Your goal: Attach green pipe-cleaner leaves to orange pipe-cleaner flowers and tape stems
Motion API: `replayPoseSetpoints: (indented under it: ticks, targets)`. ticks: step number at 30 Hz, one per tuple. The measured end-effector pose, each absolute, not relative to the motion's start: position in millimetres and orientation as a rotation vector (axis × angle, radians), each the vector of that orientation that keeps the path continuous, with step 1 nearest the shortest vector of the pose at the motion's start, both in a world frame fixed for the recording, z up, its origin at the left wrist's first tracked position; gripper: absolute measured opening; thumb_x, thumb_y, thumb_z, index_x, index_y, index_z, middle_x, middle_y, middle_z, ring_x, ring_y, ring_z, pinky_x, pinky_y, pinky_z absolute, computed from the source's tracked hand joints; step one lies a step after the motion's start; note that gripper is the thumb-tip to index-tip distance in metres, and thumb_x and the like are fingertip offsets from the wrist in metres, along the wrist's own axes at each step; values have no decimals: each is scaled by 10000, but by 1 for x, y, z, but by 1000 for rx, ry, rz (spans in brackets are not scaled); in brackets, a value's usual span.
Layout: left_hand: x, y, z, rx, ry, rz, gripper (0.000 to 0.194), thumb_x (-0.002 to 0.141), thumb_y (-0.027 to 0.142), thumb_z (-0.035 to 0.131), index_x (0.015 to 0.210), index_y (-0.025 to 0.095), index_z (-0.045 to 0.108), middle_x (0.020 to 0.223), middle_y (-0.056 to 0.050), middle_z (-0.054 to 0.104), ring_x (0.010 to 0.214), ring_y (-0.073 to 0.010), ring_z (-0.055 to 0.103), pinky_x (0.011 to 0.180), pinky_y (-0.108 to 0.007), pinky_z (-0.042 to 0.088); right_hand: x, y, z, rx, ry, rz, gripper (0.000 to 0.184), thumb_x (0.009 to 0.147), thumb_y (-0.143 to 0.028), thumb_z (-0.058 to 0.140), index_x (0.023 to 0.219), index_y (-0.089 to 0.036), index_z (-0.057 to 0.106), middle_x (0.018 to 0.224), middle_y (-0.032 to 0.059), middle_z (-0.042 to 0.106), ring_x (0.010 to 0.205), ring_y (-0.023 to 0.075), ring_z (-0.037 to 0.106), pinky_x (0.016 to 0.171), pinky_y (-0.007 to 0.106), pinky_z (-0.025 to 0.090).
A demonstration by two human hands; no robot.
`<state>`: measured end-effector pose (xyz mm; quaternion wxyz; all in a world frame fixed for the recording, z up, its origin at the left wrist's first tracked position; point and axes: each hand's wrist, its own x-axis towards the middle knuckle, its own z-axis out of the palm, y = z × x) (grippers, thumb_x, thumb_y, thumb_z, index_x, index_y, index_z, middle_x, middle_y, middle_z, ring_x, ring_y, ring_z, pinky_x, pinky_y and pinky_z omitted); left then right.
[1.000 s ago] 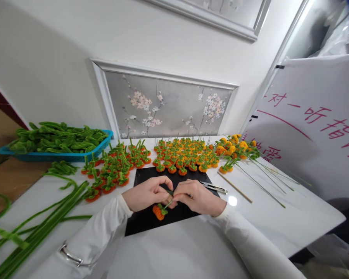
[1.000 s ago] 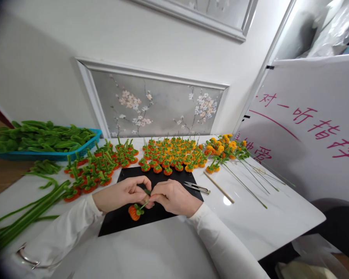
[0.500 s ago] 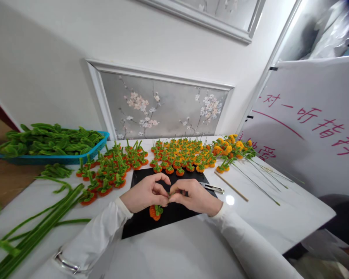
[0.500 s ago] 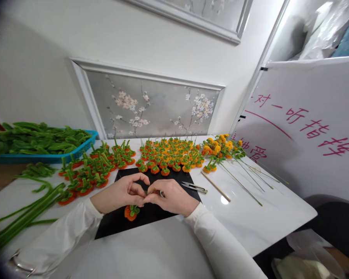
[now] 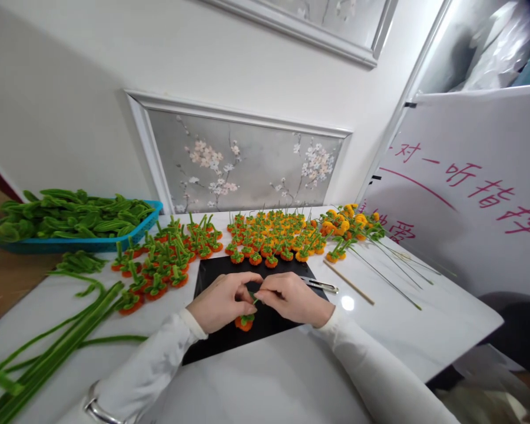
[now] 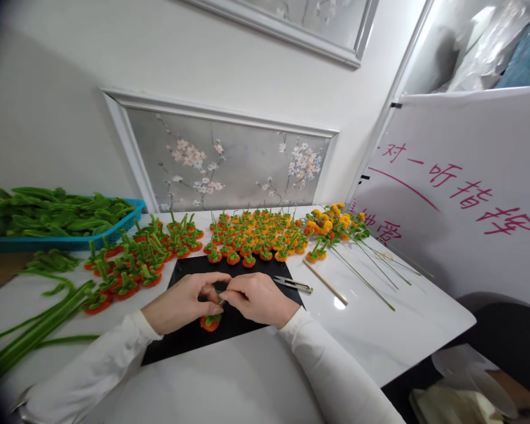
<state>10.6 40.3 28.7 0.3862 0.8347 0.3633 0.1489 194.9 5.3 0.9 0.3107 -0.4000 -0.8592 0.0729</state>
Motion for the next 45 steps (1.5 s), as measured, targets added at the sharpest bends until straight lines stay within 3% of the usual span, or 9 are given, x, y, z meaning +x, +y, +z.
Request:
replayPoseSetpoints:
  ticks: [7, 13, 16, 23, 30, 38, 45]
  targets:
    - [15, 38, 30, 1999, 825, 370, 399, 713, 179, 548, 1112, 176, 548, 783, -20, 721, 809, -212, 669, 725, -285, 491, 192, 5, 3, -1084, -2284, 50, 263, 866, -192, 461, 608, -159, 500, 578, -22, 510, 533, 68, 450, 528, 182, 299]
    - [17, 37, 25, 2081, 860, 421, 82, 720, 213, 559, 744, 160, 618, 717, -23, 708, 733, -204, 658, 653, -261, 483, 191, 5, 4, -1074, -2249, 15, 274, 896, -236, 436, 643, -161, 507, 608, -15, 524, 563, 73, 473, 542, 184, 308]
    - [19, 36, 24, 2131, 881, 486, 129, 743, 230, 540, 661, 160, 610, 672, -16, 695, 688, -190, 645, 632, -256, 477, 192, 6, 4, -1063, -2263, 7, 278, 902, -261, 436, 656, -161, 518, 633, -6, 546, 584, 79, 493, 553, 184, 318]
    - [14, 46, 22, 2003, 954, 753, 322, 754, 339, 589, 1030, 183, 647, 1077, -55, 674, 983, -227, 611, 870, -300, 465, 232, 18, 18, -1435, -2030, -175, 298, 921, -298, 408, 683, -167, 530, 666, 14, 582, 606, 105, 532, 574, 201, 340]
    - [7, 56, 3, 1972, 1051, 894, 273, 794, 362, 536, 939, 167, 662, 930, -74, 710, 888, -235, 649, 822, -331, 491, 249, 34, 18, -1882, -2066, -377, 306, 931, -360, 367, 784, -194, 578, 816, 39, 646, 742, 148, 608, 563, 225, 329]
    - [14, 48, -10, 1884, 1008, 967, 187, 778, 272, 529, 854, 189, 679, 804, -43, 713, 765, -215, 675, 721, -301, 495, 243, 46, 16, -2016, -2077, -376, 289, 906, -405, 409, 819, -195, 586, 798, 43, 660, 741, 176, 633, 558, 220, 350]
    - [14, 42, -19, 1756, 1016, 1058, 173, 777, 244, 525, 804, 181, 684, 806, -49, 708, 779, -193, 664, 728, -269, 487, 236, 39, 29, -1979, -1957, -509, 278, 889, -441, 430, 974, -218, 573, 930, 40, 644, 776, 180, 630, 532, 231, 342]
